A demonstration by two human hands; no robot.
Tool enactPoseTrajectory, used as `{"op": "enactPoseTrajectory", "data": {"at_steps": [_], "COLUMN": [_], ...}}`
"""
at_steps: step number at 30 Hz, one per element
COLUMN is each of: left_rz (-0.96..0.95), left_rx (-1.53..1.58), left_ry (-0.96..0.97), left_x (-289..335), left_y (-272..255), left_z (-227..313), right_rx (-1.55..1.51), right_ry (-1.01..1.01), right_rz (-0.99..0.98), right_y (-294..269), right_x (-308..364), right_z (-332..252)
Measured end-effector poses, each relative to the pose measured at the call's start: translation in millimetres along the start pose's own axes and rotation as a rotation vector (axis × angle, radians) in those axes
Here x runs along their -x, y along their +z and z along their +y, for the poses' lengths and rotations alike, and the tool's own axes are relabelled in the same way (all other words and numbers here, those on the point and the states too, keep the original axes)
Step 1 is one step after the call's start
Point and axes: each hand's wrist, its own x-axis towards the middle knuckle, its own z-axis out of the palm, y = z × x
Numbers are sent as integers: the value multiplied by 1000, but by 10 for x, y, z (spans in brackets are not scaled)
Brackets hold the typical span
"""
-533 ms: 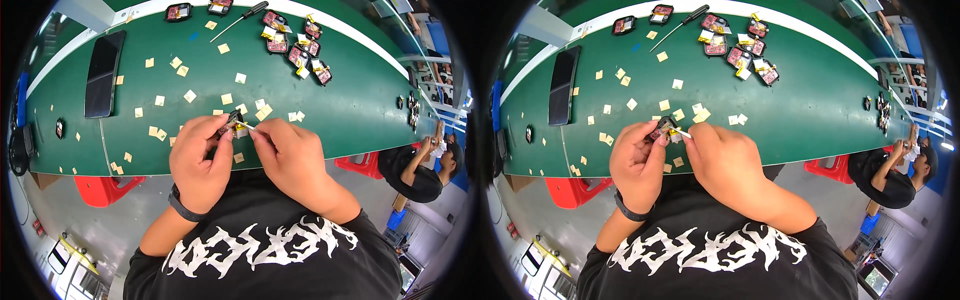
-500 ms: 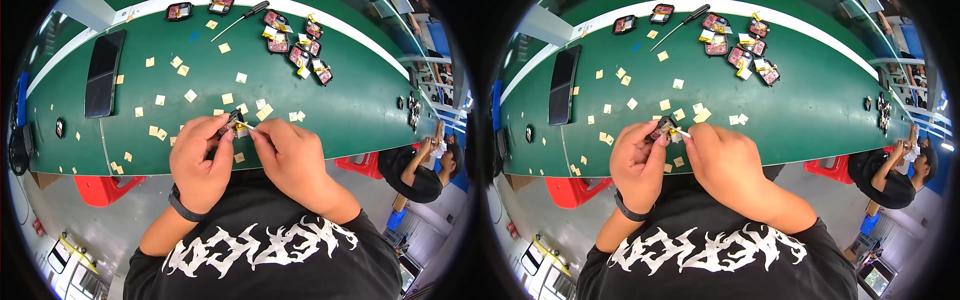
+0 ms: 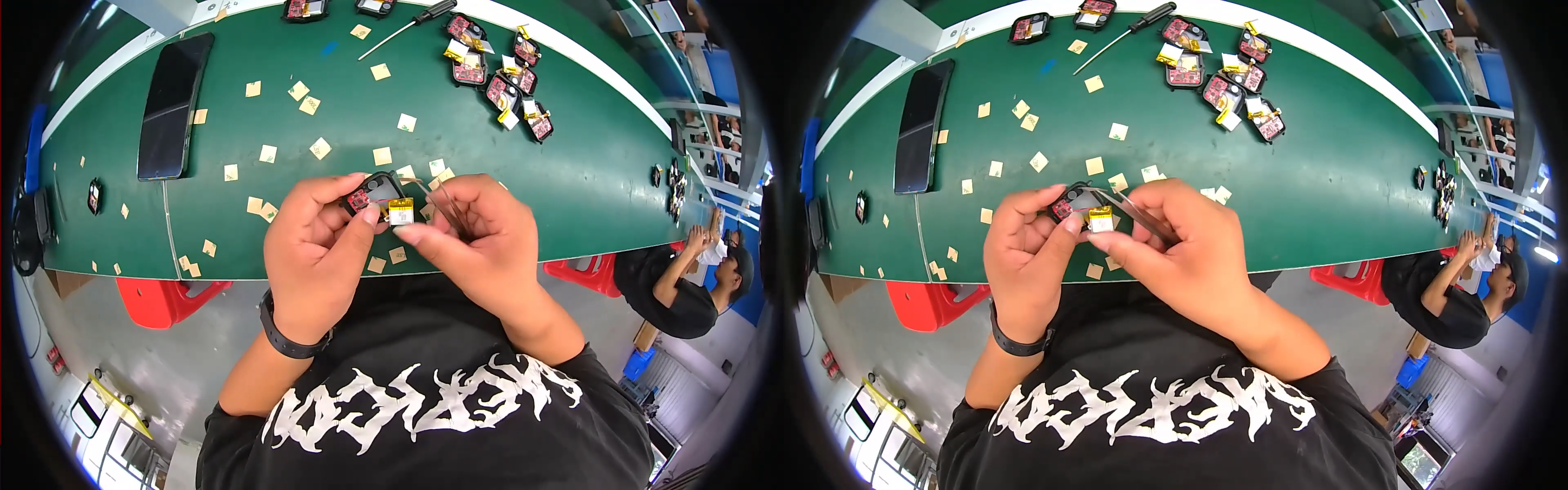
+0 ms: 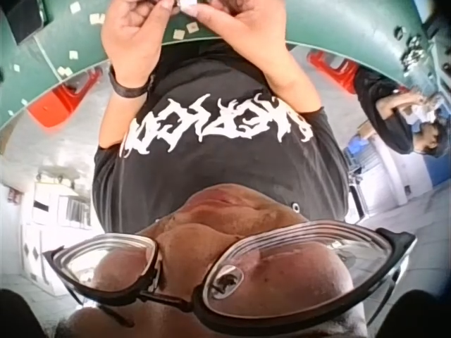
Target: The recorder is assembling internal components of a smartwatch, primarily installing batteries and securing them with adhesive tape.
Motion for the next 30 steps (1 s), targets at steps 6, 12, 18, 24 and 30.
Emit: {"op": "enactPoseTrajectory", "data": {"at_steps": [6, 12, 18, 24, 30], "left_rz": [-15, 34, 23, -9, -41], "left_rx": [83, 150, 139, 162, 130], "left_ry": [14, -4, -14, 10, 54], "left_x": [-5, -14, -28, -22, -14], "left_y": [-52, -19, -50, -85, -113], "left_z": [-51, -28, -66, -63, -105], "right_rx": [402, 171, -230, -111, -125], "right_ry": [-452, -86, 14, -48, 111], "right_rz": [-70, -148, -67, -48, -129], "right_y": [61, 47, 227, 262, 204], "right_x": [-156, -119, -119, -193, -215], "right_z": [-1, -25, 12, 148, -36]}}
